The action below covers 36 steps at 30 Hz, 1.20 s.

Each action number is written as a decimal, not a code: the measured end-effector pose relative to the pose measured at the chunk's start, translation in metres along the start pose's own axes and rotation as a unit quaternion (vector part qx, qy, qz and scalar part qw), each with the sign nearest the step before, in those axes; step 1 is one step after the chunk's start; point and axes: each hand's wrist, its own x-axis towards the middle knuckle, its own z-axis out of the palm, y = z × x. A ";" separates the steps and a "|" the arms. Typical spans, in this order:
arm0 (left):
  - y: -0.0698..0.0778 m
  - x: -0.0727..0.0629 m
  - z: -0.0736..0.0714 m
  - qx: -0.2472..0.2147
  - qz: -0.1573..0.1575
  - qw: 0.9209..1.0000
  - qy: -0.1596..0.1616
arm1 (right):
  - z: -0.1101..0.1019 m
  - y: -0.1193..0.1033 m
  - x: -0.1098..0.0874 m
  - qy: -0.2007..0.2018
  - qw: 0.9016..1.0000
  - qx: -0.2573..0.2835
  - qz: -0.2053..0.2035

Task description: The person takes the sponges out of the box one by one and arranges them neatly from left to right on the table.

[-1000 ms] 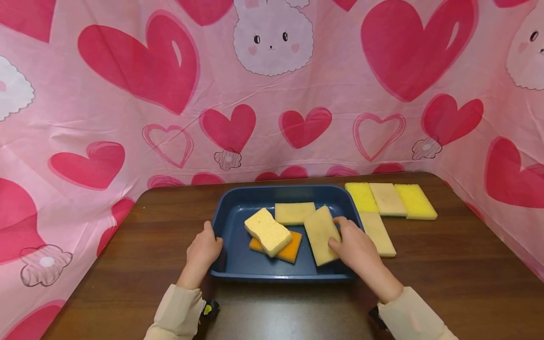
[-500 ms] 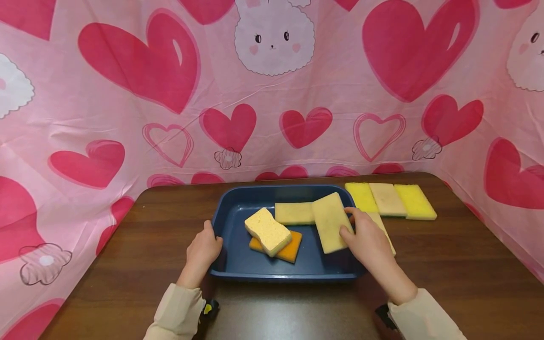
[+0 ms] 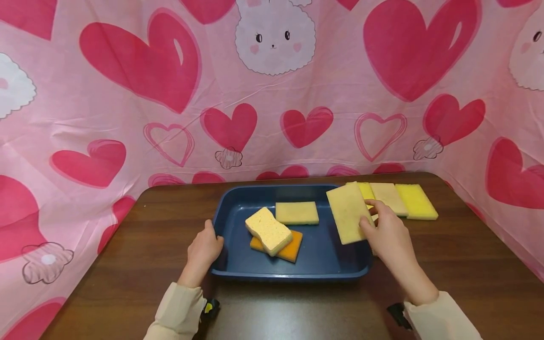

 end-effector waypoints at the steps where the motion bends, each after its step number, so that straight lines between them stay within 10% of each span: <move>1: 0.000 0.000 0.000 0.000 0.001 1.000 0.000 | -0.001 0.002 0.000 0.001 1.000 0.003 0.004; 36: 0.000 0.000 0.001 -0.004 0.005 1.000 -0.001 | -0.033 0.077 0.001 0.036 0.997 -0.031 0.062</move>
